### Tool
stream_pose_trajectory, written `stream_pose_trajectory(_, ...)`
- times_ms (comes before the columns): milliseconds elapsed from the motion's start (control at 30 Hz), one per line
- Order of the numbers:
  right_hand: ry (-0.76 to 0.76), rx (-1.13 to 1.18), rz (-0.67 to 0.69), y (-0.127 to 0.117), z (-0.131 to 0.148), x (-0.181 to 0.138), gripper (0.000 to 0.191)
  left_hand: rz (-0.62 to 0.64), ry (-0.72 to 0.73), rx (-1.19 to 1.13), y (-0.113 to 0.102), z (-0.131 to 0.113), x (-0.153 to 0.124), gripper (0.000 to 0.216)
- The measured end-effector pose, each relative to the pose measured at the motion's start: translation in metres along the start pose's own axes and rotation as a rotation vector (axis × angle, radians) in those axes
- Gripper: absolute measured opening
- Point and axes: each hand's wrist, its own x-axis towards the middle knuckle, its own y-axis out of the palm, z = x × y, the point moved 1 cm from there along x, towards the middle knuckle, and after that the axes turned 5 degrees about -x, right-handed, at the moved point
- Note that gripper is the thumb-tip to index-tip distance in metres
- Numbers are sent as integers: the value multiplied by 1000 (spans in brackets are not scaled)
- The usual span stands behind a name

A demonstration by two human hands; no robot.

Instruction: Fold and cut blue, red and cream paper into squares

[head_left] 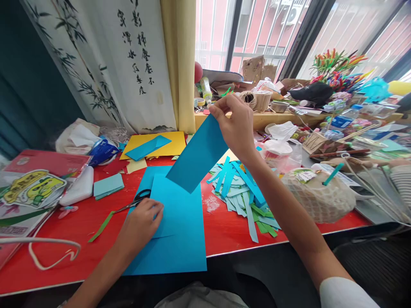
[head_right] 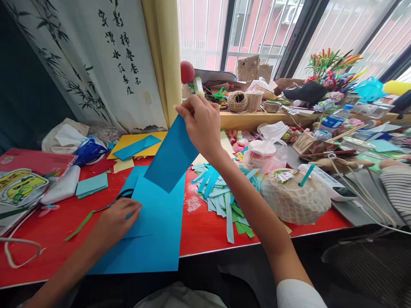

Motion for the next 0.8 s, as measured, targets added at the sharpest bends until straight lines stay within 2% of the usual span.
stream_pose_trajectory(67, -42, 30, 42, -1, 3, 1, 23, -161, -16, 54, -15, -7, 21, 28)
stream_pose_trajectory(133, -92, 60, 95, 0, 10, -1, 21, -385, -21, 54, -33, -22, 51, 29)
stream_pose_trajectory(200, -138, 97, 154, 2, 19, -4, 20, -487, -4, -37, -47, -39, 84, 29)
stream_pose_trajectory(300, -177, 148, 236, 5, 29, -7, 16, -480, 8, -254, -53, -56, 120, 29)
stream_pose_trajectory(400, -154, 142, 236, 7, 32, -8, 14, -490, -54, -459, -46, -60, 135, 29)
stream_pose_trajectory(500, -147, 142, 194, 8, 31, -10, 12, -481, -115, -568, -41, -60, 135, 29)
stream_pose_trajectory(633, -138, 190, 177, 8, 30, -14, 7, -505, -153, -588, -44, -61, 130, 29)
stream_pose_trajectory(800, -121, 242, 197, 8, 26, -17, 13, -470, -176, -652, -46, -60, 127, 29)
